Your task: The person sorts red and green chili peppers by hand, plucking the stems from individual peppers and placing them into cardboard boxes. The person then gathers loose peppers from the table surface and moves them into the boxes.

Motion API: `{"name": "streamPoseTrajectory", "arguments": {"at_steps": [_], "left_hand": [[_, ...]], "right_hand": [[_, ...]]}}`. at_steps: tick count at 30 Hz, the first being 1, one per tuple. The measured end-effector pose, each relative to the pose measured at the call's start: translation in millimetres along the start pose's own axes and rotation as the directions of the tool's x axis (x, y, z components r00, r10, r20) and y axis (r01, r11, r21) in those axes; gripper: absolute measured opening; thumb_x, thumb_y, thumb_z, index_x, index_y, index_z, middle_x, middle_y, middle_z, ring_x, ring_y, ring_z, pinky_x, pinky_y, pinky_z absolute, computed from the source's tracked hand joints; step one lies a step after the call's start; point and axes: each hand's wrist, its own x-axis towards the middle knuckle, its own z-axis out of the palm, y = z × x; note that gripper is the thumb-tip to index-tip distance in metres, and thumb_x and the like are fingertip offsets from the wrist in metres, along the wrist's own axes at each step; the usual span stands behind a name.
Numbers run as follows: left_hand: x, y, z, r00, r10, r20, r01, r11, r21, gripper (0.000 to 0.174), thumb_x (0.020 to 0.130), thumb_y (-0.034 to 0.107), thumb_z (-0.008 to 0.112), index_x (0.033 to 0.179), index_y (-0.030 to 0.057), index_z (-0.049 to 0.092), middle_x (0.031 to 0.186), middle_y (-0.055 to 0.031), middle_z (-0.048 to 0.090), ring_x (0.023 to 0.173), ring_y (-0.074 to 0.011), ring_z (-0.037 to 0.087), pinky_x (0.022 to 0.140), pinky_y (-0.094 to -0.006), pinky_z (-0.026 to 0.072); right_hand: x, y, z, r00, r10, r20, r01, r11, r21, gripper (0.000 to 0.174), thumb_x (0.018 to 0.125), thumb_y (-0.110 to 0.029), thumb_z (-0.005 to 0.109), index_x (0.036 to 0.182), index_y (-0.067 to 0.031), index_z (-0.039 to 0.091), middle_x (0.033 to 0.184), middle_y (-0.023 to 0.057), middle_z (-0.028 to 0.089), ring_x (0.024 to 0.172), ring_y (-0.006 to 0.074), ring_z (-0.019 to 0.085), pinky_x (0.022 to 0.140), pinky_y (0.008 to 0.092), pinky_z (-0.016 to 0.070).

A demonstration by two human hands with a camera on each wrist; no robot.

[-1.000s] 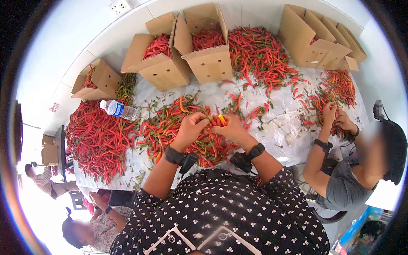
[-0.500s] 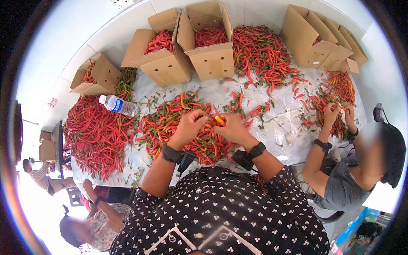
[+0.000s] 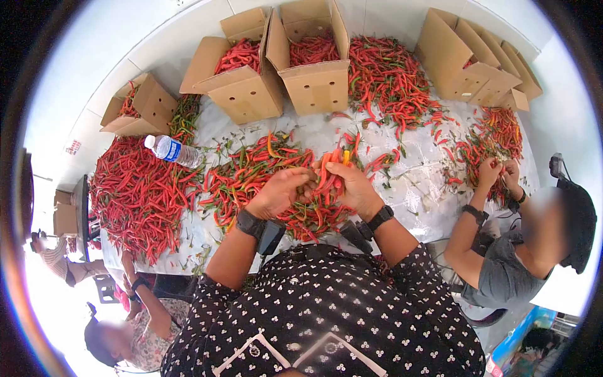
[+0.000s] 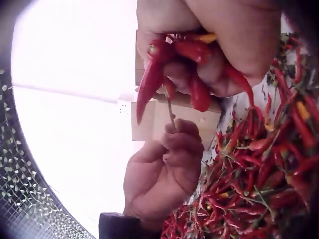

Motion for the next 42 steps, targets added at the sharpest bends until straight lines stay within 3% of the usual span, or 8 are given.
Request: {"name": "streamPoseTrajectory", "arguments": {"at_steps": [8, 10, 20, 32, 34, 36, 40, 42], "left_hand": [[-2.9, -4.5, 10.3, 0.995, 0.071, -0.069, -0.044, 0.941, 0.336, 0.013, 0.087, 0.012, 0.053, 0.09, 0.0015, 0.058, 0.075, 0.0017, 0.056, 0.067, -0.0046, 0.049, 0.061, -0.0227, 0.0427], [-4.2, -6.0, 10.5, 0.942, 0.336, 0.003, -0.21, 0.583, 0.784, 0.012, 0.084, 0.011, 0.054, 0.087, -0.0009, 0.057, 0.072, 0.0011, 0.055, 0.064, -0.0062, 0.047, 0.06, -0.0243, 0.042], [-43.6, -2.2, -23.9, 0.905, 0.366, 0.218, -0.381, 0.467, 0.798, 0.016, 0.079, 0.013, 0.057, 0.087, -0.0007, 0.057, 0.07, -0.014, 0.055, 0.064, -0.0239, 0.055, 0.06, -0.0326, 0.0439], [-182.9, -44.1, -87.9, 0.82, 0.287, -0.495, 0.237, 0.617, 0.75, 0.019, 0.078, 0.017, 0.058, 0.081, -0.0013, 0.058, 0.067, -0.0154, 0.058, 0.059, -0.0243, 0.055, 0.057, -0.0339, 0.0431], [-216.7, -63.5, -95.4, 0.762, 0.247, -0.599, 0.38, 0.578, 0.722, 0.018, 0.077, 0.016, 0.058, 0.079, -0.0018, 0.059, 0.065, -0.0159, 0.057, 0.058, -0.0253, 0.055, 0.057, -0.0333, 0.0434], [-246.4, -71.5, -88.5, 0.683, 0.189, -0.705, 0.5, 0.583, 0.641, 0.019, 0.071, 0.015, 0.06, 0.078, -0.0025, 0.06, 0.068, -0.0161, 0.06, 0.063, -0.0251, 0.059, 0.059, -0.0343, 0.0445], [-292.0, -125.6, -116.6, 0.718, 0.192, -0.669, 0.639, 0.202, 0.742, 0.02, 0.068, 0.018, 0.062, 0.077, -0.0002, 0.063, 0.067, -0.0175, 0.06, 0.066, -0.0336, 0.06, 0.06, -0.0371, 0.0475], [-295.0, -131.8, -120.2, 0.722, 0.388, -0.573, 0.603, 0.054, 0.796, 0.021, 0.065, 0.021, 0.063, 0.075, 0.002, 0.064, 0.067, -0.0172, 0.061, 0.065, -0.0365, 0.059, 0.059, -0.0405, 0.0482]], "right_hand": [[-0.9, 4.0, 5.8, 0.996, -0.086, -0.035, 0.076, 0.97, -0.231, 0.015, 0.083, -0.011, 0.057, 0.098, -0.0051, 0.056, 0.087, 0.0042, 0.061, 0.078, 0.013, 0.059, 0.071, 0.0263, 0.0486], [0.1, 6.1, 6.3, 0.988, -0.137, -0.065, 0.103, 0.918, -0.382, 0.015, 0.081, -0.012, 0.06, 0.095, -0.0054, 0.057, 0.083, 0.0027, 0.061, 0.073, 0.0113, 0.059, 0.066, 0.0248, 0.0486], [32.0, -42.5, 56.3, 0.999, 0.047, 0.004, -0.036, 0.829, -0.558, 0.021, 0.08, -0.017, 0.062, 0.097, -0.0051, 0.057, 0.078, 0.0049, 0.062, 0.065, 0.0109, 0.059, 0.047, 0.0233, 0.0448], [248.8, -136.8, 216.8, 0.924, -0.24, 0.299, 0.347, 0.194, -0.917, 0.024, 0.086, -0.026, 0.056, 0.091, -0.0021, 0.057, 0.078, 0.0044, 0.062, 0.058, 0.0081, 0.051, 0.051, 0.0212, 0.0423], [230.7, -144.4, 227.9, 0.89, -0.407, 0.207, 0.226, -0.001, -0.974, 0.079, 0.08, -0.035, 0.062, 0.131, 0.0113, 0.024, 0.133, 0.031, 0.031, 0.123, 0.0379, 0.035, 0.096, 0.041, 0.0367], [183.4, -144.3, 224.4, 0.912, -0.379, 0.153, 0.191, 0.064, -0.979, 0.077, 0.084, -0.038, 0.058, 0.136, 0.0035, 0.019, 0.14, 0.0255, 0.022, 0.127, 0.0387, 0.028, 0.099, 0.0463, 0.0346], [121.4, -153.2, 134.1, 0.726, -0.499, 0.473, 0.538, -0.017, -0.843, 0.022, 0.085, -0.023, 0.058, 0.092, -0.0014, 0.058, 0.074, 0.0017, 0.06, 0.057, 0.0068, 0.048, 0.051, 0.0211, 0.0411], [67.7, -151.0, 94.5, 0.834, -0.461, 0.303, 0.331, -0.021, -0.944, 0.02, 0.084, -0.022, 0.059, 0.088, -0.0019, 0.06, 0.069, 0.0002, 0.058, 0.056, 0.0061, 0.048, 0.052, 0.0222, 0.0409]]}}
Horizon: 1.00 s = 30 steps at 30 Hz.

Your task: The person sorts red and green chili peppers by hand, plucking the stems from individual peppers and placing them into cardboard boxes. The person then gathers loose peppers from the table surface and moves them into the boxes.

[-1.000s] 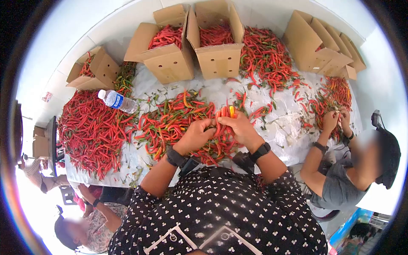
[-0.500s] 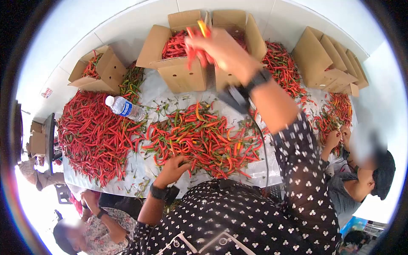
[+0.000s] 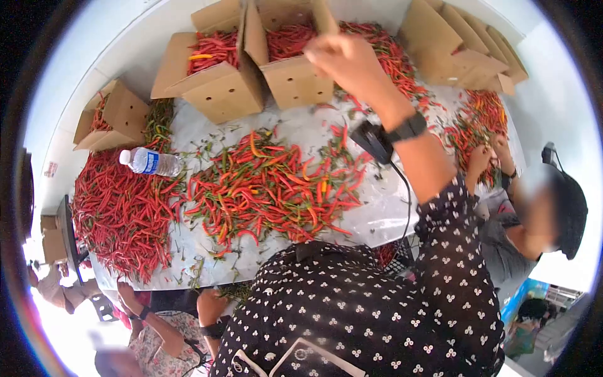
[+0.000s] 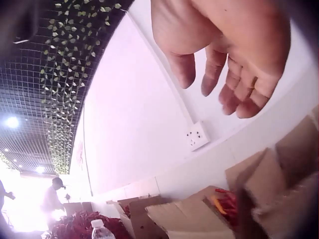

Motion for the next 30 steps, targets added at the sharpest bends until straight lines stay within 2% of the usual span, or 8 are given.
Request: {"name": "streamPoseTrajectory", "arguments": {"at_steps": [1, 5, 9, 13, 17, 20, 23, 30], "left_hand": [[4.1, 3.1, 3.3, 0.988, 0.027, -0.15, -0.021, 0.999, 0.039, 0.02, 0.069, 0.024, 0.062, 0.072, 0.0045, 0.063, 0.066, -0.0164, 0.061, 0.063, -0.0372, 0.059, 0.06, -0.0418, 0.0479], [52.1, 68.6, -37.5, 0.996, -0.085, -0.008, 0.085, 0.968, 0.235, 0.02, 0.074, 0.025, 0.059, 0.072, 0.0049, 0.062, 0.066, -0.0174, 0.059, 0.065, -0.0376, 0.058, 0.062, -0.0438, 0.0461], [99.9, 126.0, -60.3, 0.98, 0.159, -0.118, -0.173, 0.976, -0.129, 0.023, 0.078, 0.026, 0.057, 0.073, 0.0034, 0.059, 0.066, -0.0189, 0.057, 0.065, -0.0372, 0.056, 0.06, -0.0443, 0.0431], [147.8, 193.9, -61.0, 0.855, 0.493, -0.162, -0.519, 0.823, -0.231, 0.019, 0.078, 0.021, 0.054, 0.078, 0.0031, 0.057, 0.073, -0.0152, 0.058, 0.071, -0.0341, 0.057, 0.061, -0.0419, 0.0445], [180.3, 240.7, -37.7, 0.776, 0.626, -0.078, -0.61, 0.714, -0.343, 0.015, 0.078, 0.017, 0.058, 0.082, 0.0027, 0.059, 0.073, -0.0134, 0.06, 0.067, -0.027, 0.06, 0.06, -0.0347, 0.0464], [181.4, 260.8, -36.4, 0.793, 0.61, -0.006, -0.553, 0.716, -0.426, 0.015, 0.078, 0.015, 0.058, 0.085, 0.0018, 0.06, 0.072, -0.0122, 0.06, 0.064, -0.0203, 0.06, 0.06, -0.0315, 0.0466], [188.2, 270.7, -35.1, 0.903, 0.429, -0.005, -0.343, 0.714, -0.61, 0.021, 0.08, 0.019, 0.057, 0.09, 0.0016, 0.06, 0.074, -0.011, 0.063, 0.065, -0.0207, 0.062, 0.06, -0.0323, 0.0486], [210.7, 299.3, -13.1, 0.929, 0.369, -0.02, -0.174, 0.388, -0.905, 0.015, 0.086, 0.012, 0.055, 0.09, -0.0025, 0.057, 0.071, -0.0028, 0.059, 0.062, -0.007, 0.055, 0.057, -0.0218, 0.0455]], "right_hand": [[-26.8, 21.0, -7.7, 0.994, 0.108, 0.002, -0.108, 0.994, 0.005, 0.021, 0.082, -0.022, 0.06, 0.086, -0.0014, 0.061, 0.067, 0.0015, 0.059, 0.057, 0.007, 0.05, 0.054, 0.0239, 0.0423], [-131.4, 126.1, -7.5, 0.948, 0.309, 0.074, -0.279, 0.921, -0.272, 0.018, 0.076, -0.021, 0.061, 0.08, -0.0034, 0.064, 0.067, 0.0097, 0.062, 0.06, 0.0176, 0.059, 0.058, 0.0304, 0.0459], [-162.2, 167.6, 20.9, 0.923, 0.383, 0.021, -0.366, 0.897, -0.249, 0.025, 0.07, -0.027, 0.063, 0.077, -0.0034, 0.066, 0.072, 0.0145, 0.063, 0.066, 0.0267, 0.061, 0.061, 0.0344, 0.0464], [-128.7, 191.5, 54.2, 0.935, 0.324, -0.143, -0.352, 0.894, -0.276, 0.032, 0.067, -0.033, 0.065, 0.075, -0.0021, 0.065, 0.073, 0.0151, 0.063, 0.069, 0.0294, 0.061, 0.064, 0.0376, 0.0467], [-95.8, 206.6, 74.8, 0.917, 0.361, -0.17, -0.398, 0.79, -0.467, 0.036, 0.066, -0.036, 0.064, 0.074, -0.0013, 0.065, 0.074, 0.0171, 0.063, 0.073, 0.0339, 0.06, 0.067, 0.0416, 0.047], [-93.3, 187.3, 77.7, 0.94, 0.306, -0.149, -0.339, 0.811, -0.476, 0.029, 0.068, -0.029, 0.062, 0.075, -0.0012, 0.065, 0.069, 0.0171, 0.062, 0.066, 0.031, 0.061, 0.063, 0.0399, 0.0484], [-112.5, 158.8, 80.5, 0.913, 0.397, 0.097, -0.4, 0.916, 0.016, 0.019, 0.07, -0.017, 0.061, 0.08, -0.0008, 0.063, 0.065, 0.0134, 0.061, 0.061, 0.0223, 0.062, 0.058, 0.0329, 0.0473], [-151.7, 101.6, 91.1, 0.967, 0.193, 0.169, -0.196, 0.981, 0.003, 0.018, 0.072, -0.015, 0.061, 0.084, -0.0013, 0.063, 0.073, 0.0157, 0.062, 0.066, 0.0258, 0.062, 0.06, 0.0343, 0.047]]}}
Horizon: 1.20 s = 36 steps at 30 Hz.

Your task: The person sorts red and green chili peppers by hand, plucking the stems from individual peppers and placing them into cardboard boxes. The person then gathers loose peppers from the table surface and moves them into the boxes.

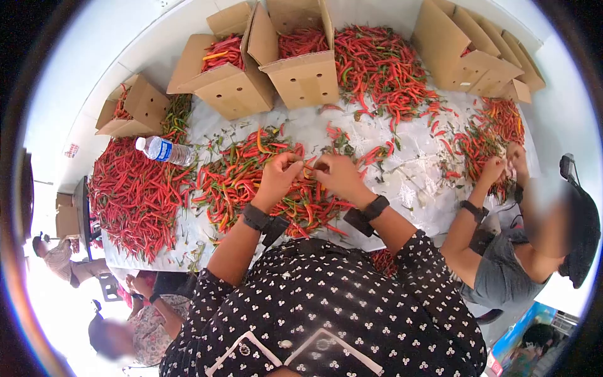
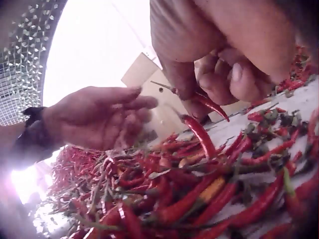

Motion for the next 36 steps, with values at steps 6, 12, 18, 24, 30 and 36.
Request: {"name": "streamPoseTrajectory", "arguments": {"at_steps": [6, 12, 18, 24, 30, 36], "left_hand": [[-3.1, -1.4, 1.0, 1.0, -0.011, 0.002, 0.011, 0.991, 0.131, 0.015, 0.086, 0.013, 0.055, 0.087, -0.0023, 0.056, 0.068, -0.0023, 0.058, 0.06, -0.0061, 0.054, 0.053, -0.0211, 0.0441], [-8.6, 2.1, -4.3, 0.952, -0.266, 0.15, 0.302, 0.894, -0.331, 0.018, 0.088, 0.019, 0.053, 0.081, 0.0018, 0.055, 0.064, 0.0002, 0.05, 0.054, -0.006, 0.045, 0.048, -0.0218, 0.0395], [-14.4, -7.9, -20.8, 0.937, -0.136, 0.322, 0.297, 0.796, -0.528, 0.029, 0.092, 0.028, 0.045, 0.079, 0.0039, 0.053, 0.065, -0.0006, 0.05, 0.052, -0.0069, 0.042, 0.048, -0.0232, 0.0373], [-19.5, -23.2, -24.8, 0.879, -0.299, 0.372, 0.212, 0.943, 0.258, 0.029, 0.09, 0.025, 0.042, 0.079, 0.002, 0.057, 0.074, -0.0034, 0.061, 0.057, -0.011, 0.056, 0.052, -0.0249, 0.0429], [3.7, -35.9, -21.9, 0.952, 0.212, 0.221, -0.301, 0.782, 0.546, 0.024, 0.083, 0.02, 0.044, 0.081, 0.0003, 0.057, 0.086, -0.016, 0.058, 0.087, -0.0334, 0.055, 0.076, -0.0405, 0.0434], [3.3, 0.8, -17.4, 0.934, 0.328, 0.14, -0.354, 0.806, 0.475, 0.019, 0.08, 0.015, 0.057, 0.093, 0.0014, 0.061, 0.095, -0.0121, 0.061, 0.09, -0.0246, 0.059, 0.079, -0.0323, 0.0455]], "right_hand": [[-3.7, -14.4, 1.3, 0.998, -0.068, 0.013, 0.067, 0.997, 0.041, 0.022, 0.071, -0.011, 0.059, 0.09, -0.0011, 0.062, 0.074, 0.0172, 0.061, 0.068, 0.0289, 0.061, 0.063, 0.0347, 0.0471], [-3.8, -7.6, 0.8, 0.982, -0.164, 0.095, 0.16, 0.986, 0.053, 0.02, 0.076, -0.005, 0.056, 0.095, 0.0007, 0.06, 0.083, 0.015, 0.063, 0.071, 0.0192, 0.061, 0.065, 0.0291, 0.0465], [-15.5, 10.3, -7.1, 0.962, -0.023, 0.272, -0.12, 0.858, 0.499, 0.025, 0.077, -0.006, 0.055, 0.101, 0.0004, 0.056, 0.086, 0.016, 0.061, 0.077, 0.023, 0.061, 0.07, 0.0293, 0.047], [-32.0, 23.2, 7.1, 0.876, -0.249, 0.414, 0.378, 0.887, -0.266, 0.031, 0.067, -0.006, 0.056, 0.098, -0.0046, 0.06, 0.094, 0.0174, 0.056, 0.088, 0.0327, 0.056, 0.075, 0.0409, 0.0461], [-15.2, 30.7, 17.4, 0.889, -0.318, 0.33, 0.438, 0.801, -0.409, 0.027, 0.063, -0.007, 0.06, 0.09, -0.0038, 0.061, 0.084, 0.0137, 0.053, 0.084, 0.0309, 0.055, 0.072, 0.0406, 0.0453], [2.3, 9.0, -5.8, 0.958, -0.281, -0.051, 0.235, 0.875, -0.424, 0.021, 0.062, -0.012, 0.066, 0.082, -0.0077, 0.06, 0.078, 0.0095, 0.057, 0.078, 0.0289, 0.057, 0.068, 0.0403, 0.046]]}}
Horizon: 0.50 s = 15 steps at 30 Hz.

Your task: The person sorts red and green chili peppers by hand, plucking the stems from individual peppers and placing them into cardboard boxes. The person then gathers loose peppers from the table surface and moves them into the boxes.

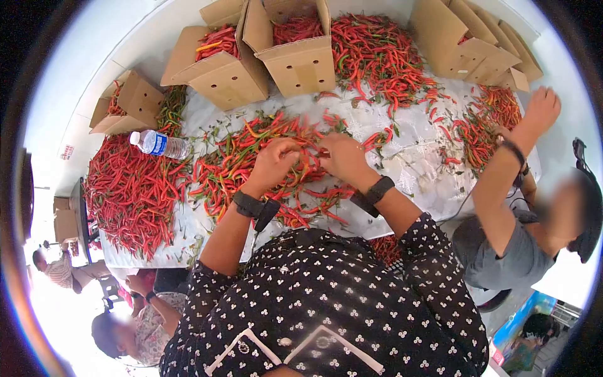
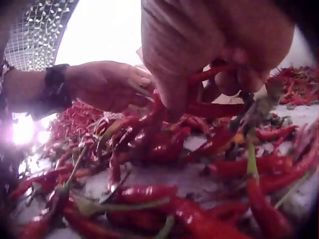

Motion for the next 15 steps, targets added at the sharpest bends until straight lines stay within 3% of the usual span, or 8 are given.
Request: {"name": "streamPoseTrajectory", "arguments": {"at_steps": [3, 6, 8, 10, 11, 13, 14, 15], "left_hand": [[1.6, 16.1, 6.2, 0.997, -0.059, 0.045, 0.062, 0.996, -0.064, 0.023, 0.079, 0.016, 0.059, 0.096, 0.0007, 0.061, 0.092, -0.0123, 0.063, 0.083, -0.0222, 0.061, 0.074, -0.0312, 0.0475], [1.8, 22.3, 6.1, 0.987, -0.128, 0.097, 0.137, 0.986, -0.095, 0.025, 0.08, 0.018, 0.059, 0.097, 0.0002, 0.061, 0.087, -0.0123, 0.064, 0.077, -0.0196, 0.063, 0.07, -0.03, 0.0486], [1.4, 25.1, 4.1, 0.985, -0.137, 0.104, 0.145, 0.987, -0.069, 0.025, 0.08, 0.017, 0.059, 0.098, 0.0001, 0.061, 0.086, -0.0122, 0.065, 0.074, -0.0184, 0.063, 0.068, -0.0294, 0.0488], [2.2, 28.9, -0.9, 0.939, -0.27, 0.212, 0.296, 0.95, -0.1, 0.024, 0.08, 0.016, 0.058, 0.098, 0.0003, 0.062, 0.083, -0.0112, 0.065, 0.074, -0.0134, 0.062, 0.065, -0.0273, 0.0477], [2.5, 25.1, -0.5, 0.939, -0.27, 0.214, 0.296, 0.95, -0.099, 0.024, 0.08, 0.016, 0.058, 0.098, 0.0003, 0.062, 0.083, -0.0112, 0.065, 0.074, -0.0134, 0.062, 0.065, -0.0273, 0.0477], [3.4, 18.9, -1.0, 0.976, -0.1, 0.192, 0.096, 0.995, 0.031, 0.022, 0.081, 0.015, 0.057, 0.096, -0.0007, 0.062, 0.077, -0.0057, 0.063, 0.07, -0.0072, 0.058, 0.061, -0.0247, 0.0458], [3.3, 15.5, -2.6, 0.976, -0.101, 0.192, 0.097, 0.995, 0.03, 0.022, 0.081, 0.015, 0.057, 0.096, -0.0007, 0.062, 0.077, -0.0057, 0.063, 0.07, -0.0072, 0.058, 0.061, -0.0247, 0.0458], [3.5, 18.2, -7.4, 0.947, -0.162, 0.277, 0.195, 0.976, -0.096, 0.02, 0.081, 0.014, 0.057, 0.095, -0.0003, 0.061, 0.076, -0.0027, 0.06, 0.068, -0.0057, 0.055, 0.061, -0.0239, 0.0451]], "right_hand": [[2.4, -11.5, -5.6, 0.993, -0.043, -0.112, 0.047, 0.998, 0.032, 0.019, 0.062, -0.008, 0.065, 0.08, -0.0041, 0.059, 0.079, 0.0123, 0.058, 0.077, 0.0302, 0.057, 0.068, 0.0377, 0.0469], [6.6, -21.1, -12.9, 0.999, -0.044, -0.004, 0.044, 0.999, 0.024, 0.019, 0.064, -0.008, 0.066, 0.08, -0.0041, 0.057, 0.078, 0.0126, 0.057, 0.077, 0.0306, 0.057, 0.067, 0.0381, 0.0466], [7.5, -24.9, -14.4, 0.995, -0.099, -0.026, 0.099, 0.995, 0.023, 0.02, 0.064, -0.008, 0.066, 0.081, -0.004, 0.056, 0.078, 0.0129, 0.057, 0.077, 0.0305, 0.057, 0.067, 0.0384, 0.0464], [8.6, -29.3, -15.5, 0.987, -0.152, -0.047, 0.153, 0.988, 0.021, 0.021, 0.064, -0.007, 0.066, 0.081, -0.0039, 0.056, 0.078, 0.0132, 0.057, 0.076, 0.0304, 0.057, 0.066, 0.0387, 0.0462], [9.6, -32.0, -16.1, 0.981, -0.192, -0.041, 0.192, 0.981, 0.009, 0.021, 0.064, -0.007, 0.066, 0.082, -0.0035, 0.056, 0.078, 0.0138, 0.057, 0.077, 0.0311, 0.056, 0.066, 0.0387, 0.0462], [9.8, -32.7, -16.1, 0.972, -0.231, -0.034, 0.231, 0.973, -0.002, 0.022, 0.063, -0.006, 0.066, 0.082, -0.0032, 0.056, 0.078, 0.0144, 0.057, 0.077, 0.0318, 0.056, 0.066, 0.0387, 0.0462], [9.8, -31.8, -16.0, 0.968, -0.248, -0.051, 0.25, 0.967, 0.055, 0.02, 0.065, -0.005, 0.065, 0.082, -0.0026, 0.056, 0.077, 0.0128, 0.057, 0.074, 0.0284, 0.057, 0.065, 0.0364, 0.0462], [10.0, -32.6, -17.1, 0.962, -0.265, -0.067, 0.272, 0.956, 0.112, 0.019, 0.066, -0.004, 0.065, 0.083, -0.0019, 0.055, 0.075, 0.0111, 0.057, 0.071, 0.0251, 0.057, 0.064, 0.0342, 0.0461]]}}
